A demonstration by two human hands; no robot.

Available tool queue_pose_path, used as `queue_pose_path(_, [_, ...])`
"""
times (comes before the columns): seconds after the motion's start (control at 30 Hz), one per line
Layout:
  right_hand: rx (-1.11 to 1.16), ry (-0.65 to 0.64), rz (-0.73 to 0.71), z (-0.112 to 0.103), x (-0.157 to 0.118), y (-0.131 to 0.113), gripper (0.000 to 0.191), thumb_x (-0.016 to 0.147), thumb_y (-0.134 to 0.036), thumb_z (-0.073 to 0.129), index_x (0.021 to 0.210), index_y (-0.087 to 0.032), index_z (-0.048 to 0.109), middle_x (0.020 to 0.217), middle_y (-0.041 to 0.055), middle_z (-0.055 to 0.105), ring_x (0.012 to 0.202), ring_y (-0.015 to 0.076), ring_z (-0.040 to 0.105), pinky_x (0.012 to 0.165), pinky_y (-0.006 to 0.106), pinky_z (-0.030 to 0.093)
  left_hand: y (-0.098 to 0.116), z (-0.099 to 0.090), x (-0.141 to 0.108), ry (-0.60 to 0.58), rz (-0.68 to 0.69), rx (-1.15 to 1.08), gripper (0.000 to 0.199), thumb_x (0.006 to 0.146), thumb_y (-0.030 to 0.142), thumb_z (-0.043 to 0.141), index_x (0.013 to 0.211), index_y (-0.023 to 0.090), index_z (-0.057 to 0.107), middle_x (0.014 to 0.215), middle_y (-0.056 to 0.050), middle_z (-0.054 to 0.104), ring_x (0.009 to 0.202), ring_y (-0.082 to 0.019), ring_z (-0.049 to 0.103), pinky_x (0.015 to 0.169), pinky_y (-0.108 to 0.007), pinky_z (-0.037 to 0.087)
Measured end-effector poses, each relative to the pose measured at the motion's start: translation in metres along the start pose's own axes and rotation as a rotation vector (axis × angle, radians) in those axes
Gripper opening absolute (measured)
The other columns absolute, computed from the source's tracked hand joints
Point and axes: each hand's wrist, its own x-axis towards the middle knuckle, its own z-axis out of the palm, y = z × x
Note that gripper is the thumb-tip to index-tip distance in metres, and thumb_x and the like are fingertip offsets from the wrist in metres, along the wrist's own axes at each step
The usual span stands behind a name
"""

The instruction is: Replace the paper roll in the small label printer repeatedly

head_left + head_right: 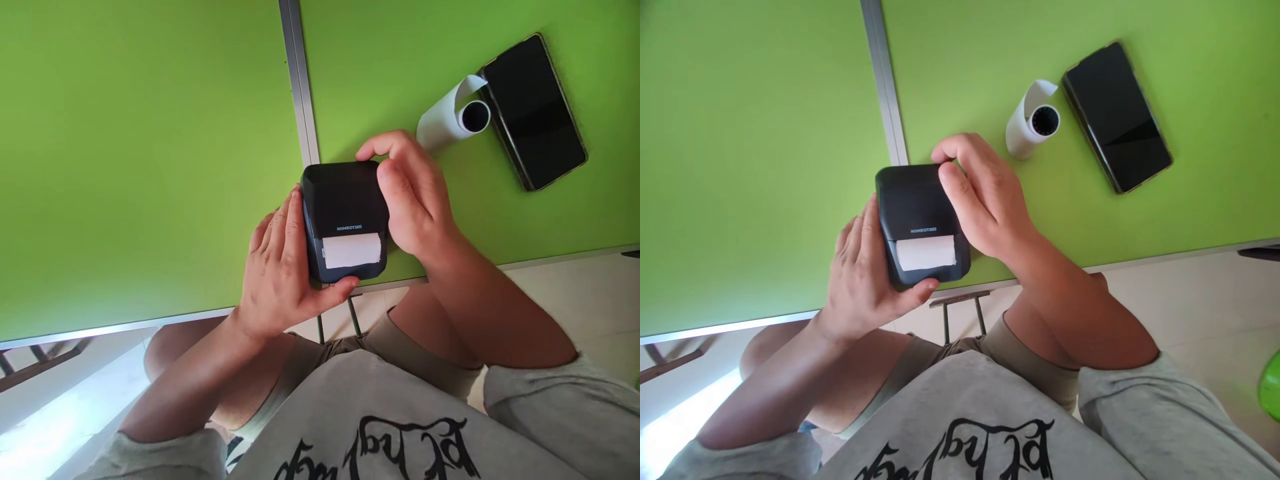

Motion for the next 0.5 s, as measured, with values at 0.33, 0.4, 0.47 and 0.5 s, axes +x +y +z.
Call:
queue_pose_path(0.33, [-0.01, -0.071, 0.031, -0.004, -0.004, 0.0, 0.035, 0.105, -0.059, 0.041, 0.109, -0.029, 0.06, 0.113, 0.002, 0.072, 0.108, 0.0192, 0.069, 0.099, 0.041, 0.056, -0.009, -0.003, -0.003, -0.042, 0.034, 0.043, 0.125, 0.084, 0.096, 0.045, 0.171, 0.013, 0.013, 0.161, -0.027, 0.051, 0.146, -0.041, 0.057, 0.121, -0.054, 0.047])
queue_pose_path(0.4, [-0.009, -0.061, 0.027, -0.004, -0.004, -0.001, 0.036, 0.105, -0.058, 0.04, 0.108, -0.028, 0.06, 0.112, 0.0028, 0.071, 0.107, 0.0198, 0.069, 0.098, 0.041, 0.056, -0.01, -0.002, -0.005, -0.026, 0.046, 0.054, 0.123, 0.085, 0.095, 0.045, 0.171, 0.013, 0.013, 0.161, -0.026, 0.052, 0.145, -0.041, 0.059, 0.121, -0.053, 0.048])
queue_pose_path(0.47, [-0.007, -0.057, 0.025, -0.003, -0.004, 0.0, 0.034, 0.105, -0.057, 0.041, 0.108, -0.028, 0.06, 0.113, 0.0029, 0.072, 0.108, 0.0202, 0.069, 0.1, 0.042, 0.057, -0.01, -0.001, -0.007, -0.012, 0.048, 0.061, 0.121, 0.087, 0.094, 0.044, 0.171, 0.013, 0.013, 0.159, -0.026, 0.054, 0.143, -0.04, 0.06, 0.121, -0.053, 0.048])
queue_pose_path(0.5, [-0.002, -0.057, 0.028, -0.003, -0.004, 0.0, 0.033, 0.105, -0.056, 0.041, 0.109, -0.029, 0.059, 0.114, 0.0029, 0.072, 0.11, 0.0202, 0.069, 0.101, 0.041, 0.057, -0.01, -0.001, -0.008, -0.007, 0.044, 0.059, 0.12, 0.087, 0.093, 0.045, 0.171, 0.014, 0.014, 0.158, -0.025, 0.055, 0.142, -0.04, 0.061, 0.12, -0.053, 0.048])
